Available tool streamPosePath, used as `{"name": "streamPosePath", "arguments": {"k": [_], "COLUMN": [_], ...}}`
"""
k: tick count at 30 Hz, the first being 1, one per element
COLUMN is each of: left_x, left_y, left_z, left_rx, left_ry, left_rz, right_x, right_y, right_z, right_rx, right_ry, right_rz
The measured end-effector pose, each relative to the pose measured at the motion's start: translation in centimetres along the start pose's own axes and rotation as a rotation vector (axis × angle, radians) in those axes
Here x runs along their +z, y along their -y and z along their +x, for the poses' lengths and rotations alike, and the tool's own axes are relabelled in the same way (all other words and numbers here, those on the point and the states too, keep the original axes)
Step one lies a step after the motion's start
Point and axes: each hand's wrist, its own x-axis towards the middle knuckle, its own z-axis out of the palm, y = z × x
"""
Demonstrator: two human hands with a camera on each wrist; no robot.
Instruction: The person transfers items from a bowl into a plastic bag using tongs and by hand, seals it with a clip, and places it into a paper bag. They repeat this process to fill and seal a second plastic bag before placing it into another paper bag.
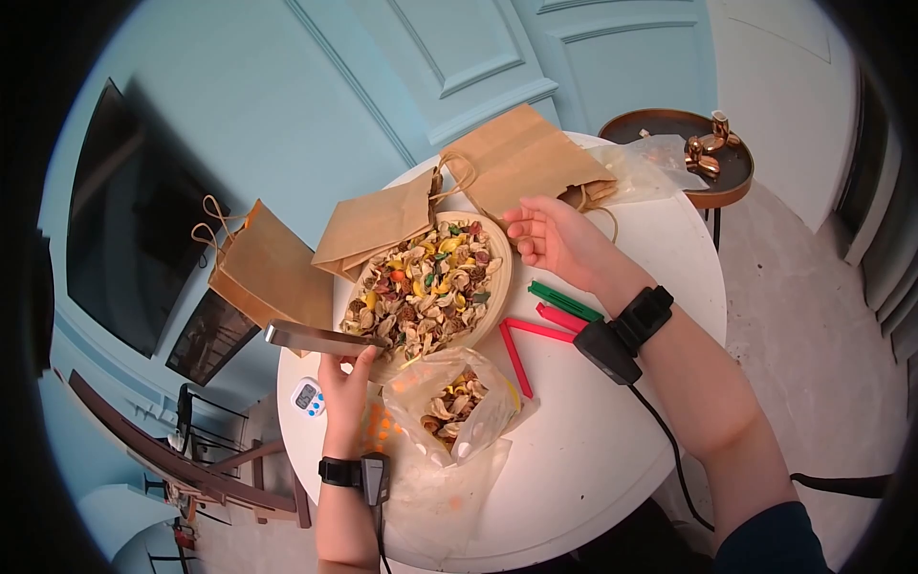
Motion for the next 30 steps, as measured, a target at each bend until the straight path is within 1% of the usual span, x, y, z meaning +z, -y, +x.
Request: {"name": "streamPosePath", "arguments": {"k": [2,4,5,7,8,10,11,12,14,16,19,21,22,24,26,28,30], "left_x": [0.1,-0.1,-0.2,-0.5,-0.7,-1.0,-1.1,-1.3,-1.6,-1.6,-1.4,-1.6,-1.6,-1.7,-1.8,-2.1,-1.8], "left_y": [-0.3,-1.5,-2.1,-3.4,-3.9,-4.7,-5.8,-6.0,-6.2,-6.7,-5.7,-4.8,-4.4,-3.9,-3.4,-1.1,-0.7], "left_z": [-0.1,-0.1,-0.1,-0.2,-0.3,-0.7,-1.1,-1.3,-1.6,-1.6,-1.2,-0.7,-0.5,-0.3,0.2,0.6,0.7], "left_rx": [0.000,-0.064,-0.062,-0.133,-0.134,-0.031,-0.078,-0.079,-0.015,-0.048,-0.015,-0.022,-0.022,-0.143,-0.145,-0.153,-0.148], "left_ry": [-0.018,-0.090,-0.088,-0.052,-0.049,0.075,0.082,0.084,0.246,0.275,0.270,0.122,0.119,-0.076,-0.094,-0.044,-0.081], "left_rz": [-0.013,-0.213,-0.214,-0.559,-0.559,-0.716,-0.737,-0.739,-0.821,-0.802,-0.755,-0.763,-0.762,-0.584,-0.562,-0.299,-0.303], "right_x": [0.0,-0.1,-0.1,0.0,0.0,0.0,0.0,0.0,-0.1,-0.1,0.0,0.1,0.1,0.2,0.3,0.3,0.1], "right_y": [0.0,0.0,0.0,0.0,0.0,0.1,0.1,0.1,0.0,0.0,0.0,0.0,0.1,0.1,0.3,0.1,0.1], "right_z": [0.0,-0.1,-0.1,-0.2,-0.2,-0.2,-0.2,-0.1,-0.1,0.0,0.0,0.0,-0.1,-0.2,-0.1,-0.1,0.0], "right_rx": [-0.002,-0.006,-0.008,-0.011,-0.011,-0.010,-0.012,-0.013,-0.013,-0.009,-0.008,-0.011,-0.013,-0.006,0.009,-0.010,-0.001], "right_ry": [0.000,0.013,0.011,0.002,0.000,-0.003,-0.005,-0.001,0.002,-0.001,-0.006,-0.008,-0.011,-0.016,-0.011,-0.051,-0.031], "right_rz": [-0.001,-0.001,-0.001,0.003,0.004,-0.002,-0.001,-0.001,-0.002,-0.008,-0.016,-0.015,-0.015,-0.013,-0.026,-0.005,-0.013]}}
